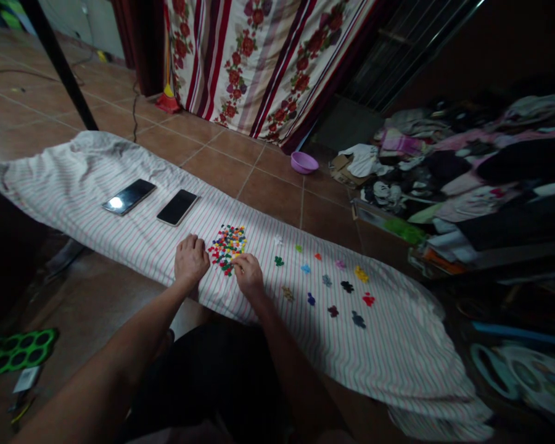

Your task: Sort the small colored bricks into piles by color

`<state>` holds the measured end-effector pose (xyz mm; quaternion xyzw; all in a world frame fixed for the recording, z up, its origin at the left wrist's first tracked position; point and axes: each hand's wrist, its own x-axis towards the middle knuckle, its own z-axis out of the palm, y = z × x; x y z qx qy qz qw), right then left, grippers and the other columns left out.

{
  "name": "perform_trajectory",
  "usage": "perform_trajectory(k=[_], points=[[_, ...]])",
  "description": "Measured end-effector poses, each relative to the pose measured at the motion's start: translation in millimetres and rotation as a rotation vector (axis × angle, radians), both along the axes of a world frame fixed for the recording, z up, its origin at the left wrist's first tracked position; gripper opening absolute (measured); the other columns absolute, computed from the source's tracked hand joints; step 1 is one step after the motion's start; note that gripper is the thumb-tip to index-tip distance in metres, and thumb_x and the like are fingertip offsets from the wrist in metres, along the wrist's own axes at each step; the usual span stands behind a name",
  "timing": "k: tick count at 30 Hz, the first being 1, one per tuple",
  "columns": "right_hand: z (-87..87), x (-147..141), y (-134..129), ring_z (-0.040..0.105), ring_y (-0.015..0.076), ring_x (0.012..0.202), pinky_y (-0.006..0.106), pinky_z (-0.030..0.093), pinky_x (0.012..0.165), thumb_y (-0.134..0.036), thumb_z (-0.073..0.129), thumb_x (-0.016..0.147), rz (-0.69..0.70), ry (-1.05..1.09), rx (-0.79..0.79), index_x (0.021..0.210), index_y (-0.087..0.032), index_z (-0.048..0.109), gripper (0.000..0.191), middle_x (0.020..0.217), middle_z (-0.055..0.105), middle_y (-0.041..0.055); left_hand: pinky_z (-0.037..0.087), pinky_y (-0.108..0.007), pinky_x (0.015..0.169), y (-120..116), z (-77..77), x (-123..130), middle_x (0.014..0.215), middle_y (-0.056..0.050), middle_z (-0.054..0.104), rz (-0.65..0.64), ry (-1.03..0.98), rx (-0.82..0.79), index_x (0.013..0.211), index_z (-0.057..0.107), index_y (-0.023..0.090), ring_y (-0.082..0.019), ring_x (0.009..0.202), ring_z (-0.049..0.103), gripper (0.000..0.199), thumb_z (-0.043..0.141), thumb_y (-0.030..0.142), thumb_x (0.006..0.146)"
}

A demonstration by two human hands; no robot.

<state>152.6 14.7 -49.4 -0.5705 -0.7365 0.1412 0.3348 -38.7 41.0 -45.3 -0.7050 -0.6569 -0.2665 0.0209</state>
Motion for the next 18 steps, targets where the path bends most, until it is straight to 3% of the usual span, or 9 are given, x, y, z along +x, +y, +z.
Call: perform_trajectory(k=[9, 18], points=[[4.8, -4, -10, 0.052, 0.0226, 0.1, 0.035, 0.047, 0.092, -0.011, 0.054, 0.087, -0.049, -0.087, 0.014, 0.095, -0.023, 0.075, 0.026, 0.103, 0.063, 0.0074, 0.04, -0.045, 0.099, 1, -3.3, -1, 0.124, -0.017, 0.061, 0.001, 0.01, 0.01, 0.104, 0.063, 0.014, -0.032, 0.121, 0.052, 0.027, 0.048, 0.021, 0.083], [14.8, -9, -1, 0.052, 0.023, 0.1, 0.035, 0.046, 0.092, -0.016, 0.061, 0.086, -0.075, -0.165, -0.055, 0.093, -0.023, 0.075, 0.016, 0.101, 0.062, 0.0076, 0.041, -0.045, 0.098, 0, -0.3, -1, 0.124, -0.017, 0.061, 0.003, 0.006, 0.001, 0.104, 0.063, 0.014, -0.032, 0.119, 0.053, 0.027, 0.048, 0.02, 0.083]])
